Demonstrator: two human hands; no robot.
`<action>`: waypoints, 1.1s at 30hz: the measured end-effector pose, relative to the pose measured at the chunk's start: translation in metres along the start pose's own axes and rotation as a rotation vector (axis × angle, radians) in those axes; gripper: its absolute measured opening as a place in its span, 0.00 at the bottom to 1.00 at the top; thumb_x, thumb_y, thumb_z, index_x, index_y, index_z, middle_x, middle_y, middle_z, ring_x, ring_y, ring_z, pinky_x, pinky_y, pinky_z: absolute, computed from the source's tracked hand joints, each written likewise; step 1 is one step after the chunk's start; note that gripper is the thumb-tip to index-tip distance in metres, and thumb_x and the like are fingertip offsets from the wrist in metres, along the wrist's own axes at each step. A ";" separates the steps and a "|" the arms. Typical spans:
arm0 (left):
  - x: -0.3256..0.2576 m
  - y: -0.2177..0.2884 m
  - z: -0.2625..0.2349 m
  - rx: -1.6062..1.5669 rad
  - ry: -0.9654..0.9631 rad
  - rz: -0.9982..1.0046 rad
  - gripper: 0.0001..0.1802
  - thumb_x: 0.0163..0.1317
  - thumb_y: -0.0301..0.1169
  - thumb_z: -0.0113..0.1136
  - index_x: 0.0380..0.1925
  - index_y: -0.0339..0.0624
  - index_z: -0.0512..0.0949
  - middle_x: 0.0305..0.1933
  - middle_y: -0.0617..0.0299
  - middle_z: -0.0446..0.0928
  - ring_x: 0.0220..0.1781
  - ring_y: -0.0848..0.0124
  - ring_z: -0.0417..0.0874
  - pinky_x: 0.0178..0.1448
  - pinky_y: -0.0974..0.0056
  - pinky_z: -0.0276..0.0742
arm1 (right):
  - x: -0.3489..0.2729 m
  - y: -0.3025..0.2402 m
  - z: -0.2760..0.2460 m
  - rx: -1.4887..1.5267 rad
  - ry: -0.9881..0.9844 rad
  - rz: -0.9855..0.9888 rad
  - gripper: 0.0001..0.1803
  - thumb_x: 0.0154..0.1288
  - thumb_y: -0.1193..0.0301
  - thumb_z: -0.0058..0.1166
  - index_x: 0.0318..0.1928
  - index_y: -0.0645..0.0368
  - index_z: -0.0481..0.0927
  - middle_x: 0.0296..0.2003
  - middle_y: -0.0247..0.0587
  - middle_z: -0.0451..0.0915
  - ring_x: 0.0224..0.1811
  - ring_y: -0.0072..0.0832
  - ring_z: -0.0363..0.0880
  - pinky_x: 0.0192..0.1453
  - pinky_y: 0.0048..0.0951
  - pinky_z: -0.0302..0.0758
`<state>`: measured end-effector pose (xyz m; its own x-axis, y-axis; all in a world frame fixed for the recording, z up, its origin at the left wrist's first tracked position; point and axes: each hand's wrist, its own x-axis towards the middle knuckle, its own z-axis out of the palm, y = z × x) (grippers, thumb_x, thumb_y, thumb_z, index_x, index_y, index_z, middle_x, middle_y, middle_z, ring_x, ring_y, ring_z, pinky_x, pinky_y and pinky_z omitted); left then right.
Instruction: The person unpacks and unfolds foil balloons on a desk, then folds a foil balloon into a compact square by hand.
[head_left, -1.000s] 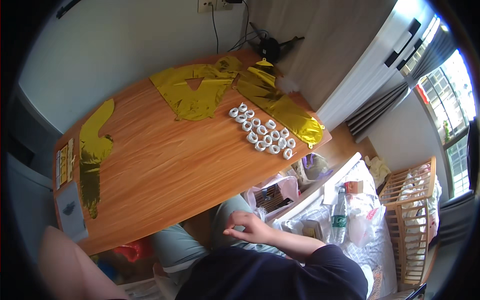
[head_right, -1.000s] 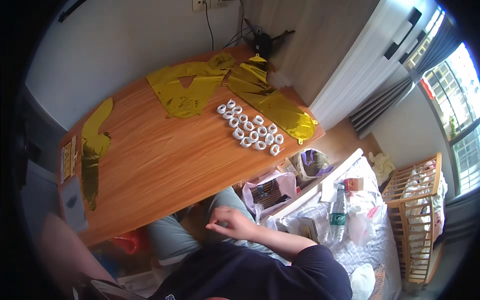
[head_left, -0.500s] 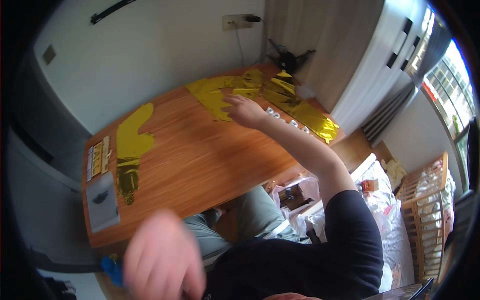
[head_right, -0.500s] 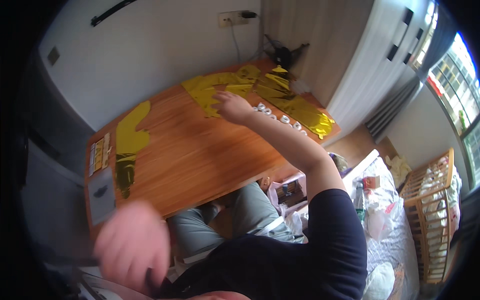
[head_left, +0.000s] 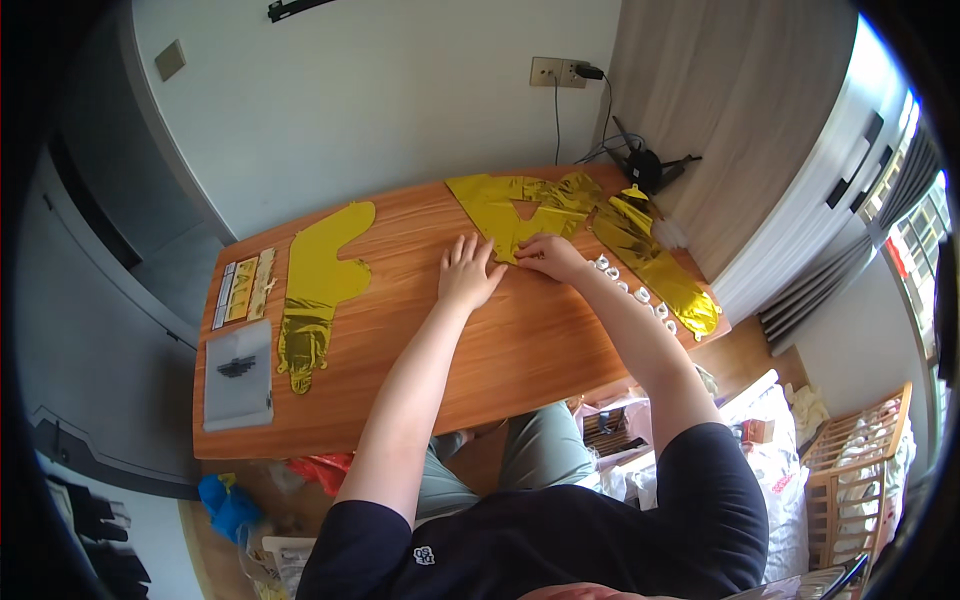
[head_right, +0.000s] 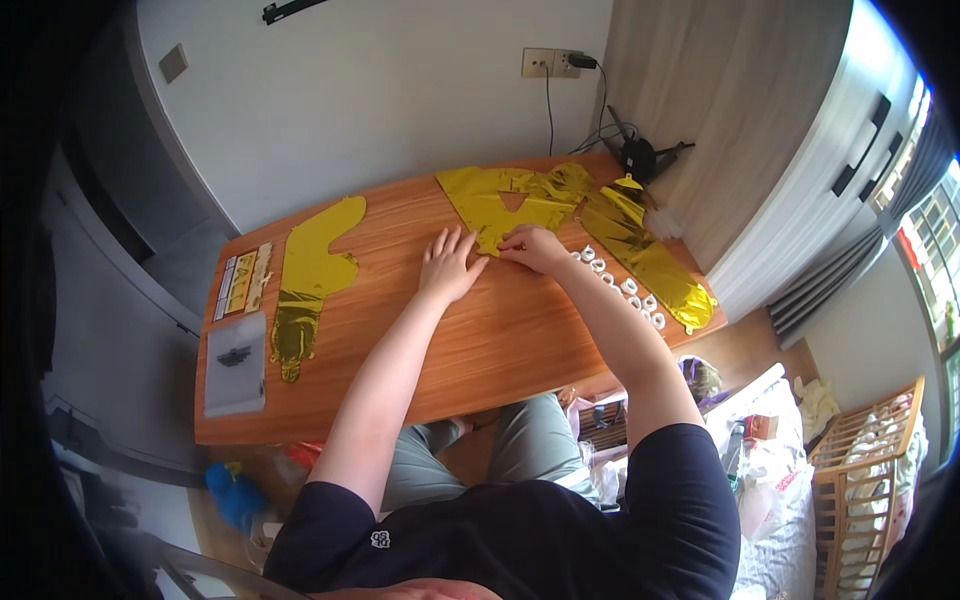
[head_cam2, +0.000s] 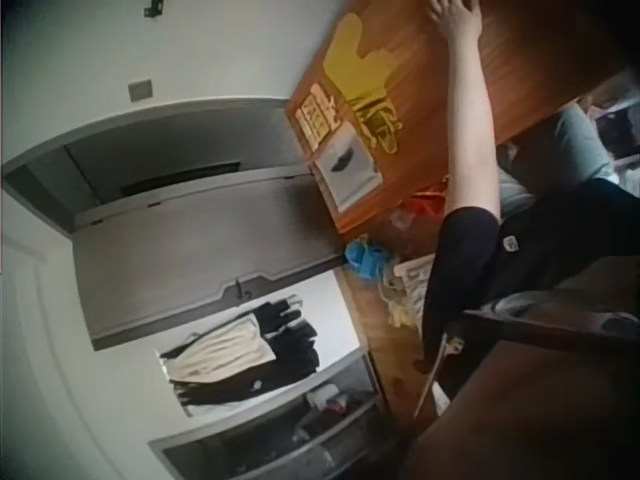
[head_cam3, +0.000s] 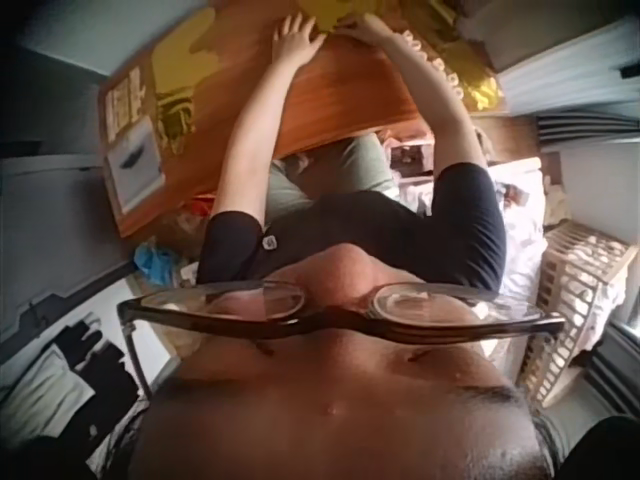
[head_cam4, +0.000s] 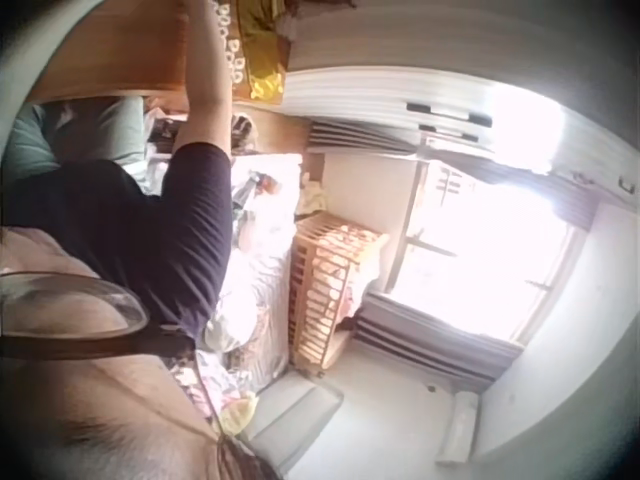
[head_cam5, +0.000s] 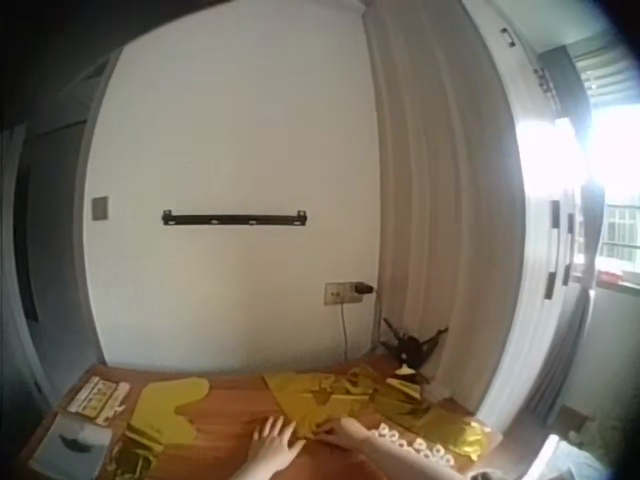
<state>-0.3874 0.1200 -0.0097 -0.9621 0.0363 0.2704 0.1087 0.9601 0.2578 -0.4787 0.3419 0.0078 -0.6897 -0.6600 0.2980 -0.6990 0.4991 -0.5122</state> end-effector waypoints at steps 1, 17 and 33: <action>0.001 0.003 -0.002 0.030 -0.030 0.026 0.37 0.74 0.61 0.47 0.77 0.58 0.64 0.83 0.55 0.56 0.86 0.56 0.50 0.84 0.45 0.49 | -0.002 0.004 -0.001 -0.018 0.010 -0.002 0.15 0.63 0.61 0.69 0.46 0.54 0.92 0.50 0.42 0.87 0.54 0.42 0.82 0.59 0.39 0.78; -0.003 -0.009 -0.001 -0.014 0.028 0.232 0.33 0.74 0.54 0.52 0.76 0.62 0.65 0.82 0.60 0.58 0.84 0.57 0.55 0.83 0.41 0.53 | 0.043 -0.014 -0.011 -0.006 -0.011 0.290 0.17 0.72 0.58 0.60 0.41 0.62 0.85 0.33 0.51 0.84 0.35 0.45 0.81 0.42 0.41 0.75; -0.003 -0.007 0.000 -0.025 0.022 0.238 0.30 0.73 0.53 0.53 0.71 0.57 0.71 0.78 0.59 0.66 0.81 0.58 0.60 0.82 0.41 0.56 | 0.032 -0.018 -0.026 0.020 0.012 0.136 0.15 0.67 0.62 0.67 0.46 0.60 0.86 0.41 0.46 0.88 0.43 0.40 0.85 0.48 0.36 0.78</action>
<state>-0.3858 0.1134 -0.0126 -0.9029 0.2545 0.3465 0.3382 0.9180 0.2072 -0.4929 0.3267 0.0470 -0.7802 -0.5801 0.2341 -0.5948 0.5720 -0.5649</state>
